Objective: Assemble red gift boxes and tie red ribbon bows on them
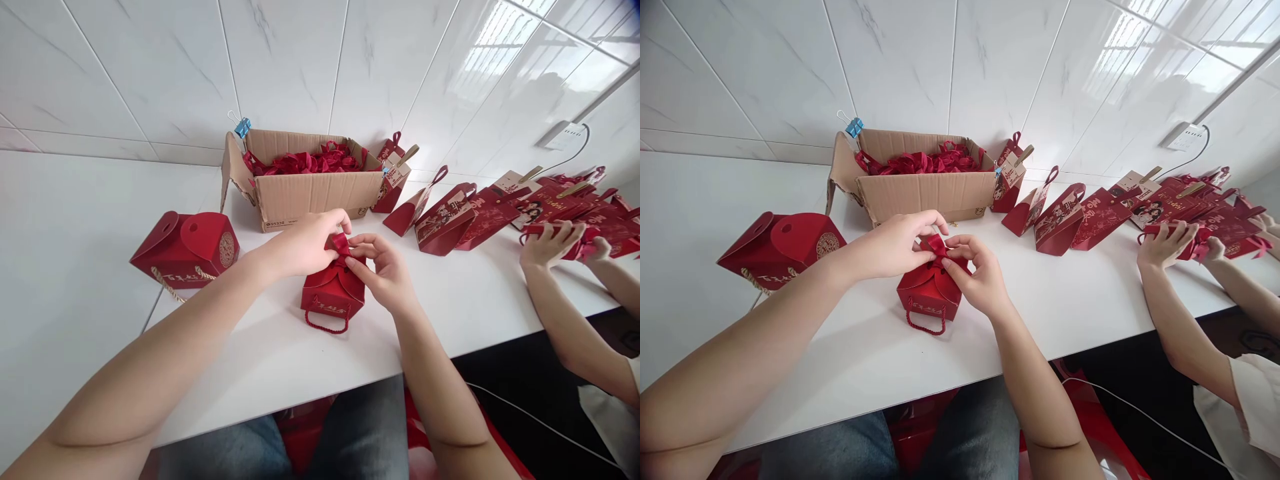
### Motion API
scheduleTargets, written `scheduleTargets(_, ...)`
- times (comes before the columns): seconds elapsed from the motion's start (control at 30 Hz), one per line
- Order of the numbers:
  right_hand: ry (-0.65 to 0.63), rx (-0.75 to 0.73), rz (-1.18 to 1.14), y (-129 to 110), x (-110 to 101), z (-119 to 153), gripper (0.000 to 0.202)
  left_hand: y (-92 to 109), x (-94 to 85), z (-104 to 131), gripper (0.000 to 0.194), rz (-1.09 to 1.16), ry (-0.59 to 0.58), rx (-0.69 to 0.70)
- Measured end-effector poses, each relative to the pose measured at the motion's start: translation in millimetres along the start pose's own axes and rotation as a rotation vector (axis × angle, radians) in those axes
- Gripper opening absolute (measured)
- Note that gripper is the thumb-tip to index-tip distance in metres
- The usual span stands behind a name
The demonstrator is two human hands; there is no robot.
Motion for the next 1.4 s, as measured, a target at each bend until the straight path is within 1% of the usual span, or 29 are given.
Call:
scheduleTargets(0.1, 0.014, 0.046, -0.102, 2.8, 0.8, -0.3, 0.024, 1.6, -1.5, -0.3, 0.027, -0.071, 0.099, -0.026)
scheduleTargets(0.17, 0.033, 0.074, -0.171, 4.3, 1.2, -0.4, 0.026, 2.9, -4.1, 0.6, 0.016, -0.15, 0.159, -0.078)
scheduleTargets(0.2, 0.047, 0.086, -0.199, 4.9, 1.3, -0.4, 0.027, 3.9, -5.2, 1.3, 0.01, -0.189, 0.166, -0.102)
scheduleTargets(0.23, 0.06, 0.096, -0.217, 5.4, 1.4, -0.5, 0.028, 5.2, -5.8, 2.1, 0.008, -0.218, 0.153, -0.115)
scheduleTargets(0.3, 0.087, 0.104, -0.223, 6.1, 1.4, -0.6, 0.03, 7.7, -5.2, 3.8, 0.007, -0.222, 0.089, -0.107)
scheduleTargets(0.37, 0.116, 0.097, -0.205, 6.3, 1.2, -0.6, 0.029, 9.1, -3.2, 5.4, 0.004, -0.16, 0.025, -0.09)
scheduleTargets(0.47, 0.137, 0.087, -0.195, 6.2, 1.3, -0.9, 0.025, 9.6, 0.4, 6.5, 0.008, -0.093, -0.02, -0.096)
scheduleTargets(0.67, 0.132, 0.063, -0.24, 4.2, 2.8, -1.8, 0.017, 15.6, 4.4, 4.8, 0.015, -0.169, -0.007, -0.109)
scheduleTargets(0.8, 0.116, 0.066, -0.251, 2.6, 3.4, -1.6, 0.019, 18.3, 6.3, 2.4, 0.012, -0.229, 0.013, -0.106)
scheduleTargets(0.97, 0.073, 0.057, -0.3, 1.8, 3.4, -0.9, 0.022, 16.1, 4.9, 0.2, 0.012, -0.236, 0.036, -0.086)
scheduleTargets(1.07, 0.066, 0.052, -0.244, 1.5, 2.5, -0.5, 0.021, 14.1, 2.2, 0.6, 0.014, -0.231, 0.025, -0.098)
scheduleTargets(1.2, 0.12, 0.024, -0.101, 1.3, -1.7, -1.7, 0.016, 13.2, 0.3, 1.9, 0.013, -0.226, 0.017, -0.112)
scheduleTargets(1.3, 0.144, 0.02, -0.067, 4.0, -6.4, -4.0, 0.017, 12.3, 0.8, 2.2, 0.011, -0.189, -0.009, -0.091)
scheduleTargets(1.33, 0.132, 0.034, -0.069, 5.4, -7.7, -4.7, 0.02, 11.6, 0.8, 2.3, 0.01, -0.175, -0.018, -0.085)
scheduleTargets(1.4, 0.062, 0.081, -0.072, 7.9, -8.7, -5.7, 0.028, 9.5, 0.2, 2.8, 0.009, -0.162, -0.035, -0.085)
Point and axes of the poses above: each hand's wrist, its own z-axis away from the middle knuckle, its own x-axis out of the palm, y = z × x, the point moved 3 cm from there along -z, towards the middle knuckle, and after that the axes turned 13 degrees about -y, right-handed, at the moved point
